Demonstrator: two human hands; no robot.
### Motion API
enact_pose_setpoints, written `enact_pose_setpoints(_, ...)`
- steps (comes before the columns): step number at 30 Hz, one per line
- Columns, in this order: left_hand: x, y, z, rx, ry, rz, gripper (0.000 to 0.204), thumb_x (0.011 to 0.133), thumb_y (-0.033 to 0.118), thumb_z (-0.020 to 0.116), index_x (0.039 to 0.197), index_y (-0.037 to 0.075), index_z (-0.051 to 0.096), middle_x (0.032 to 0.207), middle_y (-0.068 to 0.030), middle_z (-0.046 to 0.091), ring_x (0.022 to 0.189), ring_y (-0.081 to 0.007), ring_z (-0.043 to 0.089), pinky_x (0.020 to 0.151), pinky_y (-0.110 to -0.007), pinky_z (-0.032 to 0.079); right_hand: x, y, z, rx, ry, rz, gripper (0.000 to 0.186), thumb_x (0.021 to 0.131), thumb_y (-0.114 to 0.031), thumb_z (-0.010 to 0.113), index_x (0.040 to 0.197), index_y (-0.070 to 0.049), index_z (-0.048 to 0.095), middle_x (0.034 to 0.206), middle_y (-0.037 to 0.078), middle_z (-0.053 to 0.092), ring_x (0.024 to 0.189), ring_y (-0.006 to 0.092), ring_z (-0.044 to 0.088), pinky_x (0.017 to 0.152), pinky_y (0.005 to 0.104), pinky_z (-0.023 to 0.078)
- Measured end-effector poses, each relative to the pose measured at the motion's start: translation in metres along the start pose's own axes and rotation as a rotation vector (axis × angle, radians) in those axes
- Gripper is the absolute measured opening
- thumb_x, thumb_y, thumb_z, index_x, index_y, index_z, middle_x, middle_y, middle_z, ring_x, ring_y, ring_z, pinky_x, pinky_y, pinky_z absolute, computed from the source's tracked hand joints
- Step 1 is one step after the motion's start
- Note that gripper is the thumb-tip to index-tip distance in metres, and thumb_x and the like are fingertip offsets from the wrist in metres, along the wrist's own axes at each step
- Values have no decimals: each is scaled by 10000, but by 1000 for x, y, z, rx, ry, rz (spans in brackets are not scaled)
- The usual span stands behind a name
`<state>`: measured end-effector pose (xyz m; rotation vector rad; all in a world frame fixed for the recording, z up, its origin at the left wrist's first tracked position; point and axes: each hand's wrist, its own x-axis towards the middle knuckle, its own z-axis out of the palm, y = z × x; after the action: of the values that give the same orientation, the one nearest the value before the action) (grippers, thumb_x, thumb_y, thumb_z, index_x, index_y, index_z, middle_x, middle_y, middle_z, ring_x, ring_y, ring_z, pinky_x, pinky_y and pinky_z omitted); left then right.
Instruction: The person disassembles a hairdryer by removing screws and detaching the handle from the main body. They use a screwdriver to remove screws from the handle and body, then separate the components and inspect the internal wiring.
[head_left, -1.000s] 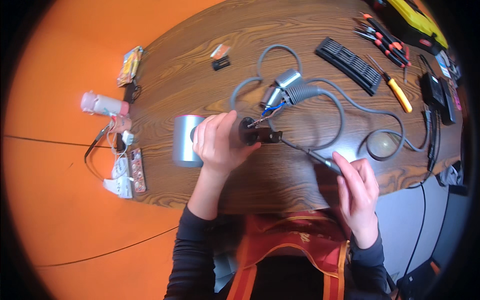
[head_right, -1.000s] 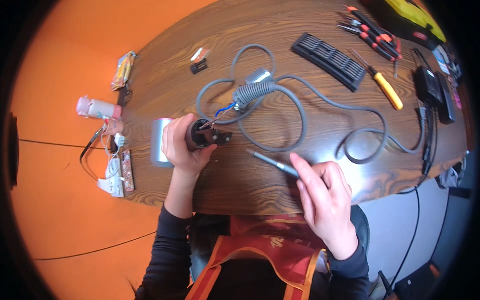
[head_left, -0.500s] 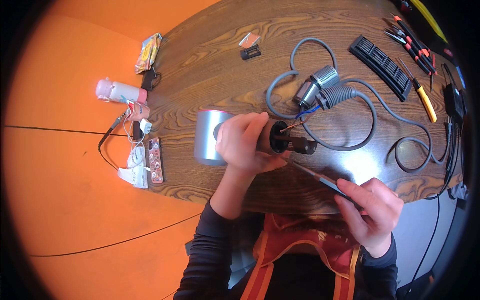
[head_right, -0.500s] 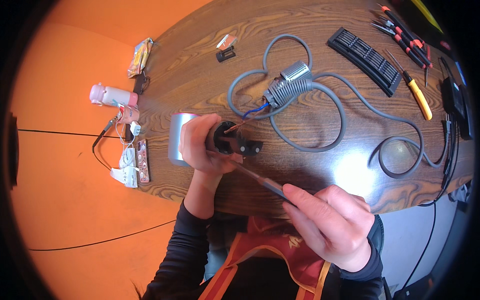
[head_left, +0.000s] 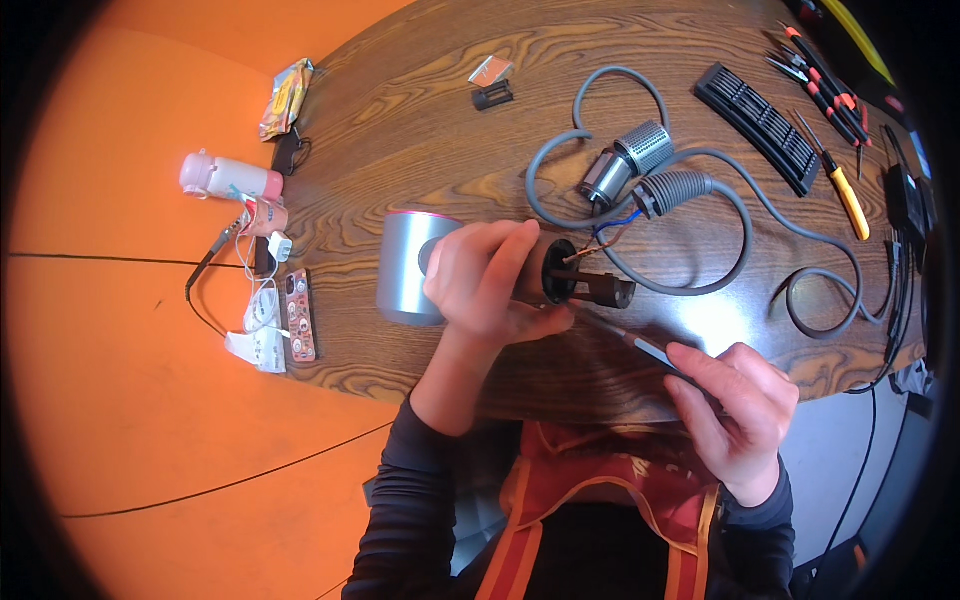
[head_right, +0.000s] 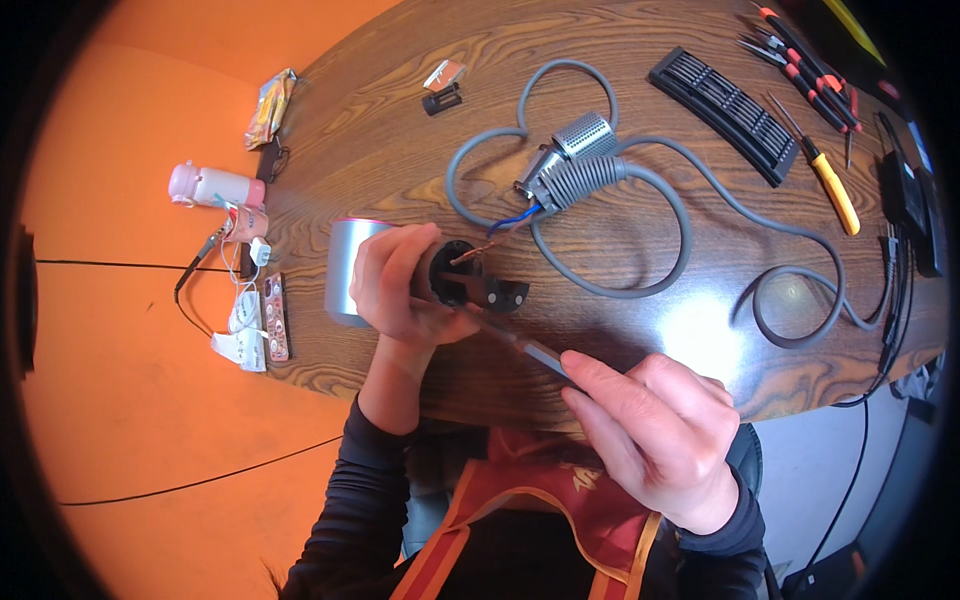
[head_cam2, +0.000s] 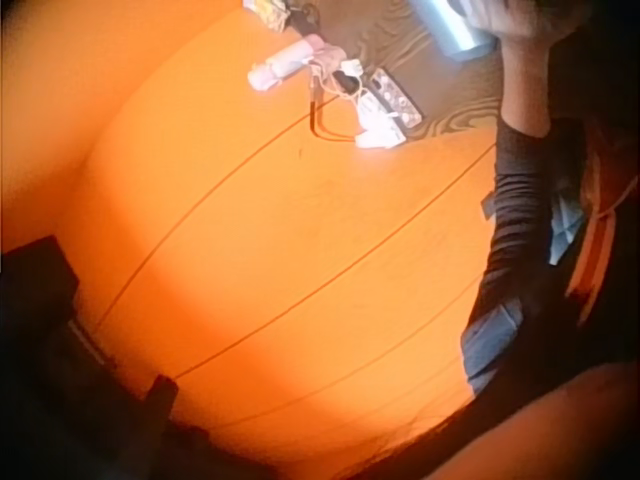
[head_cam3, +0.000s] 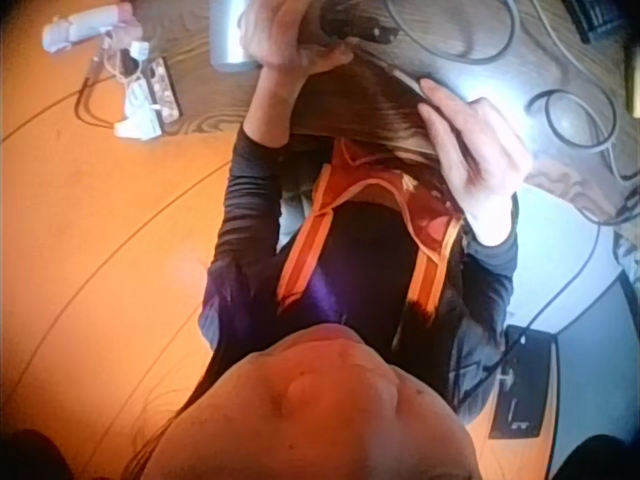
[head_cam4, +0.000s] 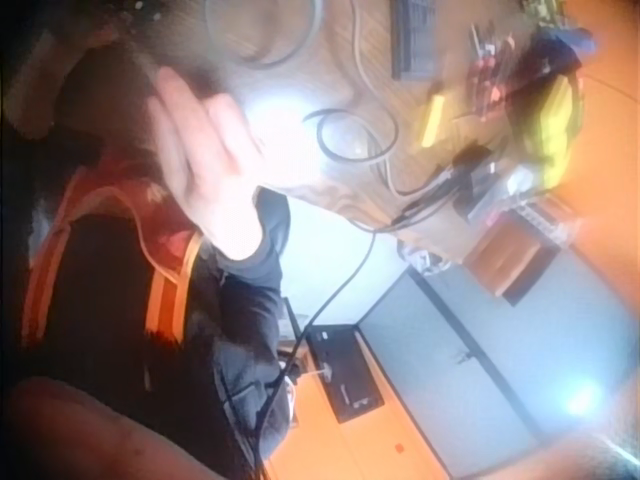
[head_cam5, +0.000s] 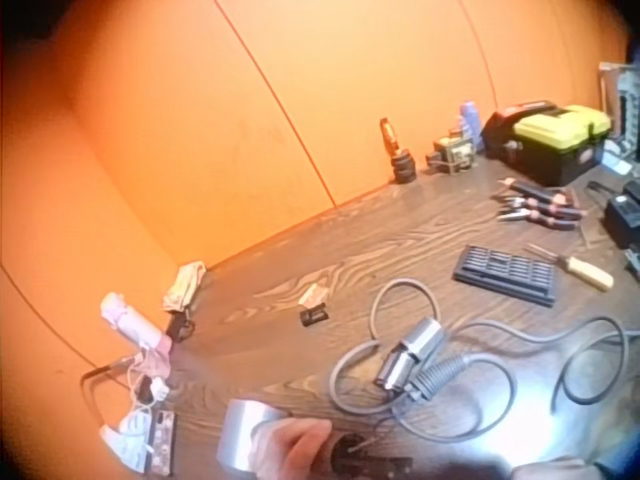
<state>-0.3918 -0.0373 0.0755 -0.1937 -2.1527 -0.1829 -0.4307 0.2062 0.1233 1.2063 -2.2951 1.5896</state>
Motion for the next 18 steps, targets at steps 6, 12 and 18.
enact_pose_setpoints(6, -1, -1, 0, -7, -2, -3, 606, 509, 428, 729, 991, 71, 638, 865, -58, 615, 730, -243, 590, 631, -347, 450, 0, 3, -1, -19, -8, -17, 327, 617, 46, 747, 936, 18, 679, 584, 32, 484, 456, 121, 462, 414, 248, 345)
enact_pose_setpoints(12, -1, 0, -2, -11, -46, 3, 658, 473, 453, 750, 997, 70, 637, 877, -52, 617, 750, -240, 591, 644, -349, 449, -1, 4, 0, -28, -12, -38, 342, 618, 33, 759, 951, 12, 681, 589, 28, 481, 452, 118, 469, 407, 248, 358)
enact_pose_setpoints(18, -1, -1, -2, -31, -42, 3, 649, 482, 463, 743, 987, 69, 639, 889, -48, 625, 751, -239, 592, 645, -349, 451, -1, 3, 0, -19, -22, -4, 325, 622, 45, 744, 939, 11, 679, 582, 32, 485, 457, 121, 463, 416, 248, 348)
